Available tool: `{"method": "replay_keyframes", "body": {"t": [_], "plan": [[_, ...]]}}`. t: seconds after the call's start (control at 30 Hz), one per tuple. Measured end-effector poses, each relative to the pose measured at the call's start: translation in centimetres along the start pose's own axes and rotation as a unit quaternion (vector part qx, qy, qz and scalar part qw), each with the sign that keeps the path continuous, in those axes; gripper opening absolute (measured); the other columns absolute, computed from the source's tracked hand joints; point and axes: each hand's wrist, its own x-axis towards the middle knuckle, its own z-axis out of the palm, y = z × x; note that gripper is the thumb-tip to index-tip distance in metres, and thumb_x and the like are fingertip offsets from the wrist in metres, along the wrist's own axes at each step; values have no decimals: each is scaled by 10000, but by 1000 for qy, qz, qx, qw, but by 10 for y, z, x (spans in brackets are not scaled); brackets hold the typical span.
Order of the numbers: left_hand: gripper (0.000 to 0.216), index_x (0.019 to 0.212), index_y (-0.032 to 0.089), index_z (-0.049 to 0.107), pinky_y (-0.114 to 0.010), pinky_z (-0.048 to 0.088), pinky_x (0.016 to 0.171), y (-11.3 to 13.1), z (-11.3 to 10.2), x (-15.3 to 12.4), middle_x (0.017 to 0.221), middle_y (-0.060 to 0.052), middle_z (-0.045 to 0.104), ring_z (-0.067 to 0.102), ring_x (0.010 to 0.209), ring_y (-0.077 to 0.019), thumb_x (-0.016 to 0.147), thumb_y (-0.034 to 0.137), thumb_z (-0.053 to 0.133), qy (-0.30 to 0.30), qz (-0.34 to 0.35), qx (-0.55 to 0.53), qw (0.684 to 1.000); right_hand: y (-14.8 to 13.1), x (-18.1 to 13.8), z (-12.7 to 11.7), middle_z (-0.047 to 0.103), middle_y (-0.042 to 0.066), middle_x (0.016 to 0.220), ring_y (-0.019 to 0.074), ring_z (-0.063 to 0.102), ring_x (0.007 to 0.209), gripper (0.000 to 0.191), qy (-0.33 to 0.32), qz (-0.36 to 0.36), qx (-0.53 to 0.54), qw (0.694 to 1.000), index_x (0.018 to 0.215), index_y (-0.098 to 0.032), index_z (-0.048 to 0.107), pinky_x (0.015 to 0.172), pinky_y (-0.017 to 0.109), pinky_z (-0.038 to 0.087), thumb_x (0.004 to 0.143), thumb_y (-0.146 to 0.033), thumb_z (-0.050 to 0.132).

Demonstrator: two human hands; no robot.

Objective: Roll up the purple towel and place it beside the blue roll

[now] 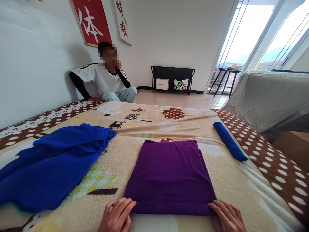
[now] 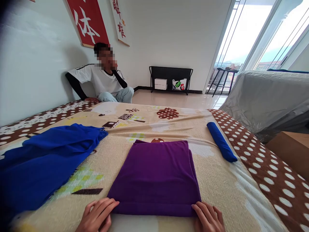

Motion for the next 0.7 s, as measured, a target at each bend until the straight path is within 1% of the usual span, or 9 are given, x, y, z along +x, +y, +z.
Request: {"method": "replay_keyframes", "body": {"t": [0.1, 0.17, 0.23, 0.3, 0.4, 0.5, 0.57, 0.6, 0.7], "plan": [[327, 1153, 280, 651, -330, 348, 883, -8, 3, 0, 1029, 17, 742, 671, 975, -174, 873, 164, 528, 10, -42, 8, 999, -2, 14, 0, 733, -43, 931, 147, 682, 856, 258, -12, 23, -2, 1000, 965, -277, 667, 889, 329, 362, 749, -195, 551], [268, 1135, 296, 653, -333, 341, 871, -14, 2, -3, 1009, 23, 743, 668, 962, -180, 913, 212, 529, 21, -63, 1, 998, -6, 17, 0, 726, -48, 922, 150, 674, 865, 246, -23, 49, 4, 999, 945, -280, 649, 901, 344, 335, 747, -192, 533], [221, 1083, 309, 656, -338, 352, 871, -18, -1, -7, 968, 30, 741, 659, 942, -187, 940, 228, 509, 32, -83, -35, 995, -10, 16, 0, 723, -35, 926, 160, 669, 883, 228, -35, 85, 14, 996, 927, -272, 635, 916, 359, 318, 760, -194, 502], [219, 1045, 322, 652, -344, 365, 878, -19, -8, -11, 942, 31, 734, 643, 936, -196, 950, 214, 487, 37, -100, -81, 991, -11, 12, -2, 722, -28, 928, 168, 665, 888, 218, -44, 102, 20, 994, 918, -269, 625, 925, 362, 311, 765, -197, 486], [207, 1022, 326, 650, -349, 384, 877, -17, -19, -15, 925, 19, 724, 622, 936, -208, 947, 225, 484, 24, -114, -132, 984, -6, 8, -9, 718, -50, 917, 160, 661, 868, 229, -45, 63, 24, 997, 924, -281, 613, 904, 333, 315, 731, -201, 522], [192, 1001, 306, 645, -350, 399, 852, -17, -22, -15, 904, -2, 717, 619, 918, -212, 958, 279, 460, -1, -129, -163, 978, 0, 5, -13, 710, -59, 902, 157, 655, 859, 231, -66, 43, 40, 996, 906, -280, 597, 897, 323, 319, 703, -196, 524], [219, 1045, 305, 645, -351, 392, 846, -17, -18, -12, 922, -2, 722, 626, 919, -203, 963, 277, 444, -6, -138, -140, 980, 2, 5, -12, 710, -57, 904, 153, 657, 855, 239, -72, 46, 40, 996, 915, -275, 595, 891, 327, 321, 706, -193, 512], [239, 1082, 309, 647, -356, 383, 847, -15, -14, -9, 945, -3, 725, 631, 927, -200, 962, 262, 445, -2, -147, -109, 983, 2, 6, -10, 715, -50, 918, 157, 660, 859, 248, -63, 54, 31, 996, 938, -275, 601, 883, 335, 322, 719, -201, 512], [316, 1160, 308, 655, -380, 354, 861, 5, -3, 4, 1028, -24, 724, 638, 965, -205, 933, 188, 472, 42, -187, 10, 981, -14, 16, -2, 731, 13, 1030, 205, 673, 909, 301, -1, 127, -22, 992, 1067, -265, 626, 871, 385, 323, 788, -255, 516]]}}
